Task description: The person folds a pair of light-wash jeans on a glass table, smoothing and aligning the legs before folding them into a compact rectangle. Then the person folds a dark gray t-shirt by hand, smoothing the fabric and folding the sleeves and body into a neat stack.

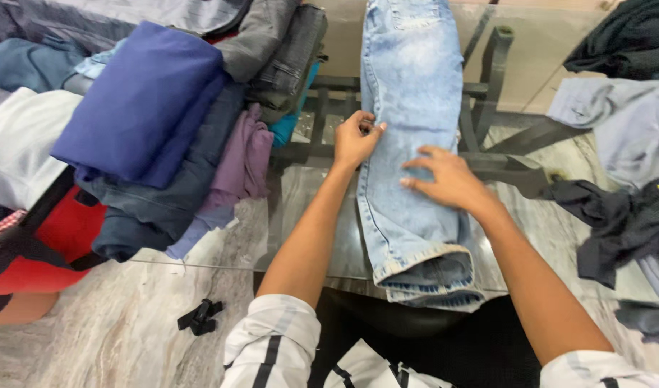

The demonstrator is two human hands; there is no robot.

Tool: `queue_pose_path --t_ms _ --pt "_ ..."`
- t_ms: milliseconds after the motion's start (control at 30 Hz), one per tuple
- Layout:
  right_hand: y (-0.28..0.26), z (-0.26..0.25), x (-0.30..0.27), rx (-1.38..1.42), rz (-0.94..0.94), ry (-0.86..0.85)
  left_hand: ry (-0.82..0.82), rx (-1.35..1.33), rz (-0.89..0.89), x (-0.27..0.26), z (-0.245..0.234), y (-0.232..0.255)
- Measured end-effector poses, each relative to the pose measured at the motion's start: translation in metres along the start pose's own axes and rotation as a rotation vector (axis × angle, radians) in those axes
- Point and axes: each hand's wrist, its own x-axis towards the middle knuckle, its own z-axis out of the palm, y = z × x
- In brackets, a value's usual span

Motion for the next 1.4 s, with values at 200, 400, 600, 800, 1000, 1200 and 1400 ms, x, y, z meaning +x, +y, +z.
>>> queue_pose_path --t_ms 200,400,600,800,1000,1200,1400 --pt "-0.060 -0.032 -0.070 0.255 -0.196 -0.217 -0.031 0.368 0.133 -0.029 -0.006 0.005" --pt "-0.099 -0.054 -0.126 0.125 -0.310 -0.260 -0.088 0.401 0.028 -0.048 -0.011 0.009" --pt "-0.116 -0.082 -0.141 -0.269 -0.106 0.028 -0.124 0.404 0.061 -0.075 -0.015 0.020" --pt "-0.136 -0.109 -0.169 -0.317 -0.112 -0.208 -0.253 0.400 -0.026 -0.095 -0.024 0.030" --pt "-0.126 -0.107 -0.169 -0.037 -0.025 -0.569 -0.169 0.301 0.110 -0.109 -0.024 0.019" --pt "-0.069 -0.076 -0.102 0.012 0.394 0.122 -0.281 0.550 0.011 -0.131 -0.028 0.037" --pt "-0.002 0.001 -0.069 -0.012 0.597 0.189 -0.249 0.565 0.259 -0.179 -0.051 0.063"
